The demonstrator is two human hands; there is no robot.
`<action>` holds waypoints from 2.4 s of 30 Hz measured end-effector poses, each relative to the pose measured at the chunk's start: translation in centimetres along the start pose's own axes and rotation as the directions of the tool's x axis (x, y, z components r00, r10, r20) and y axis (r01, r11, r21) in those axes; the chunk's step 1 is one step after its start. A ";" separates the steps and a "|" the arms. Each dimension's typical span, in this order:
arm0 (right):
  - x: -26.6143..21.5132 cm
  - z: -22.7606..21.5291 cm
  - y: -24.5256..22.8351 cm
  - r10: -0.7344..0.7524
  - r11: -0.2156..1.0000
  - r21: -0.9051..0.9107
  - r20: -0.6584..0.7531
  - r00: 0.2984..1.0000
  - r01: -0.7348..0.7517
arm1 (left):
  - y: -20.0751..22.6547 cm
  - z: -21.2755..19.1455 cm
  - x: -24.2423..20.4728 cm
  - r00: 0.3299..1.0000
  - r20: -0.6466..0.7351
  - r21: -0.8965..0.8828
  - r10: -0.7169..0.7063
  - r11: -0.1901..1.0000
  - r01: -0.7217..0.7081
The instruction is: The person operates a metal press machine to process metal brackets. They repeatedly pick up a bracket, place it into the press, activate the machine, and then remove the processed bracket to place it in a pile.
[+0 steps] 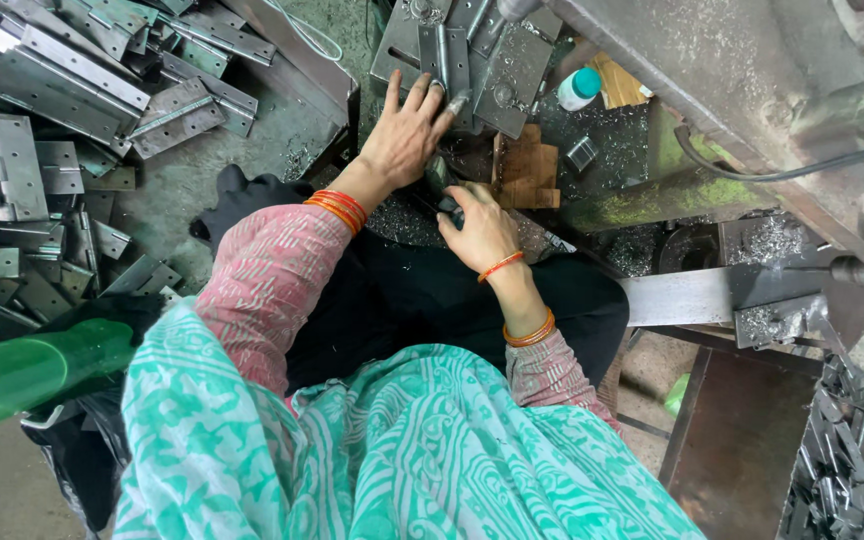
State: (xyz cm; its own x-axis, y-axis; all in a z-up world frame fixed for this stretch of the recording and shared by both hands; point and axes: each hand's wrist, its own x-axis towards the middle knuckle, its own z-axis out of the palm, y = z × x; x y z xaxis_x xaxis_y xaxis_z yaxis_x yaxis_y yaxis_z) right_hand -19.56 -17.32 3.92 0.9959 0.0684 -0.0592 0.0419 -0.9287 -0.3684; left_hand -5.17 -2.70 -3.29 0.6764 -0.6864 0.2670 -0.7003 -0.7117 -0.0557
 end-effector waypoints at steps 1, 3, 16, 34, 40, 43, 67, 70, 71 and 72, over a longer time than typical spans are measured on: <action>0.0 0.1 0.0 -0.004 1.000 -0.004 -0.002 1.000 0.004 | 0.2 0.2 0.1 1.000 -0.010 -0.044 -0.021 0.999 0.021; 0.0 0.2 0.1 0.009 1.000 -0.006 0.008 1.000 -0.009 | 0.5 0.6 0.2 0.998 -0.052 -0.071 -0.026 0.997 0.023; 0.7 -0.4 -0.2 0.105 0.994 -0.061 0.233 0.967 -0.093 | -1.8 2.2 0.6 0.994 -0.101 -0.200 0.030 0.978 -0.050; -5.2 14.6 5.2 0.156 0.984 0.081 0.035 0.987 -0.158 | -1.6 1.7 3.2 0.990 -0.081 -0.080 -0.119 0.990 0.112; -2.6 9.7 4.7 0.062 0.998 0.002 0.092 0.994 -0.062 | -0.9 1.5 4.1 0.983 0.024 -0.092 -0.183 0.978 0.185; -1.2 6.4 5.3 0.075 0.996 -0.069 0.178 0.981 -0.064 | -0.5 2.5 4.7 0.975 0.012 -0.051 -0.220 0.974 0.220; -0.1 4.6 5.4 -0.023 1.000 0.005 0.069 0.997 0.022 | -0.7 5.7 9.4 0.932 -0.214 -0.132 -0.293 0.954 0.270; -0.8 6.9 5.6 0.067 0.996 -0.071 0.095 0.993 -0.060 | -1.0 6.0 10.7 0.942 -0.143 -0.167 -0.304 0.945 0.280; -1.9 8.9 5.3 0.080 0.996 -0.045 0.061 0.995 -0.077 | -1.1 6.1 10.5 0.943 -0.159 -0.160 -0.291 0.951 0.266; -3.1 11.1 4.9 0.094 0.995 -0.018 0.027 0.995 -0.093 | -1.0 6.3 10.3 0.945 -0.175 -0.152 -0.277 0.956 0.252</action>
State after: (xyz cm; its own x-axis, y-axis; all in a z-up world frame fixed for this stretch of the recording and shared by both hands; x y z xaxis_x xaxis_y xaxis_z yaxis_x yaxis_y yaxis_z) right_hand -23.35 -18.07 -8.03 0.9929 -0.0089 -0.1189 -0.0496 -0.9375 -0.3444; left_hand 3.93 -9.96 -6.52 0.7930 -0.4251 0.4363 -0.5333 -0.8306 0.1601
